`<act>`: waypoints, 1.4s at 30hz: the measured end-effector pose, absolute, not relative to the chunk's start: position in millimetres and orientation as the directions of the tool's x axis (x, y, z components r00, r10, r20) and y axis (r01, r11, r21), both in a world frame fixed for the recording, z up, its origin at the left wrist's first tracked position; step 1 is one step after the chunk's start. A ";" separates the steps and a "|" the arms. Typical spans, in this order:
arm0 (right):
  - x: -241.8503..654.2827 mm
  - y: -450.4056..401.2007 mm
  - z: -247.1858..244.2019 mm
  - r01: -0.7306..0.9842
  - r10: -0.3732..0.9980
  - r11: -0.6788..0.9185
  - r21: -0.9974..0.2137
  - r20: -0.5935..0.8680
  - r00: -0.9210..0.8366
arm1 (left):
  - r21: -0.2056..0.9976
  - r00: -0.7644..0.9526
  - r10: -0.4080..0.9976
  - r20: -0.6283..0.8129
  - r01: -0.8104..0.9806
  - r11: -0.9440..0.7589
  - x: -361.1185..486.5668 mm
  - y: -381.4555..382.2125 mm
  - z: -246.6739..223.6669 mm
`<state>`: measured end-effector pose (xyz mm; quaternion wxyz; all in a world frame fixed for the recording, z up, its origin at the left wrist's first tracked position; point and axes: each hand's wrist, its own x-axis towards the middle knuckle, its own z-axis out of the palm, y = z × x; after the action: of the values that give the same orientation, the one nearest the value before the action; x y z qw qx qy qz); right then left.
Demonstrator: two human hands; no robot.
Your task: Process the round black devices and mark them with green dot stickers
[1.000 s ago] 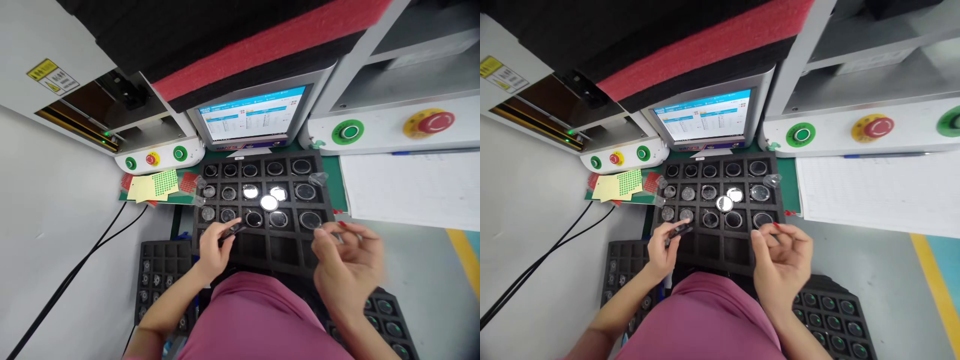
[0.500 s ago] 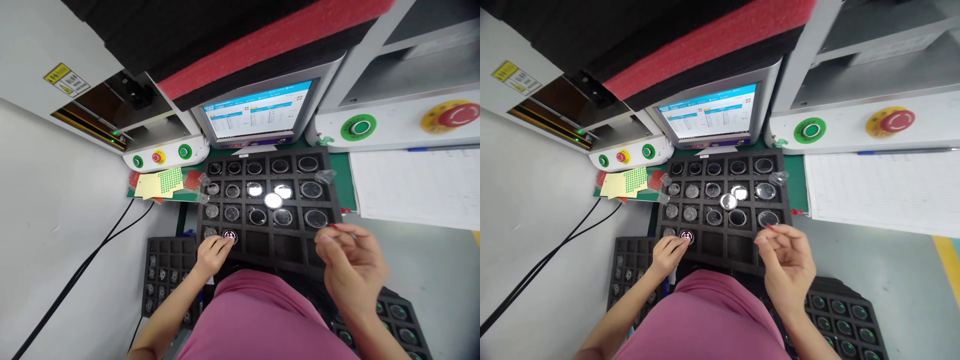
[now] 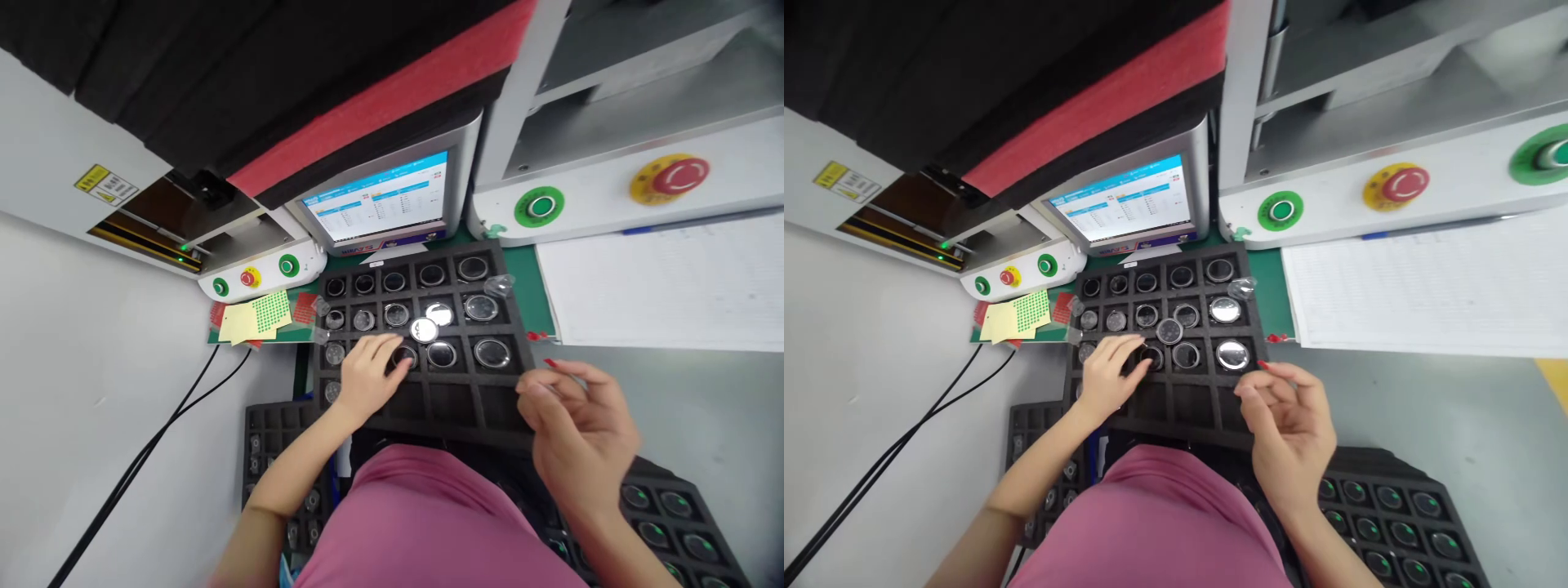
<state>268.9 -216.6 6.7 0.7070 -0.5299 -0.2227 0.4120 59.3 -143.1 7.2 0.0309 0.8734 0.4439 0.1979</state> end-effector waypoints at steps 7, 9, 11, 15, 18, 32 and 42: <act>282.6 -224.5 9.2 -0.230 0.786 0.097 -0.968 -0.067 0.614 | 0.454 0.236 0.966 -0.106 0.876 -0.164 134.3 -104.7 7.6; 286.8 -225.6 6.7 -0.196 0.773 0.096 -0.976 -0.050 0.632 | 0.539 0.210 0.968 -0.138 0.836 -0.104 128.3 -96.1 9.8; 288.5 -225.2 3.8 -0.157 0.771 0.095 -0.983 -0.027 0.636 | 0.650 0.193 0.965 -0.180 0.759 -0.030 116.8 -89.9 14.2; 279.9 -218.9 4.8 -0.087 0.790 0.115 -0.990 0.038 0.612 | 0.849 0.204 0.940 -0.272 0.510 0.135 101.0 -101.5 30.8; 265.2 -212.9 17.1 -0.058 0.792 0.179 -0.982 0.109 0.601 | 0.921 0.237 0.921 -0.310 0.316 0.228 102.0 -130.5 46.7; 241.3 -229.4 56.0 -0.056 0.864 0.348 -0.936 0.296 0.407 | 0.997 0.371 0.928 -0.023 -0.057 0.048 98.2 -180.6 86.6; 256.8 -215.5 63.1 -0.124 0.913 0.392 -0.912 0.369 0.176 | 0.998 0.435 0.900 0.006 0.051 -0.031 90.2 -176.8 85.6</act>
<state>256.8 -215.5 63.1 0.6614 -0.3880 -0.5085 0.3918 90.2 -176.8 85.6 0.5797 0.6176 0.3852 0.3661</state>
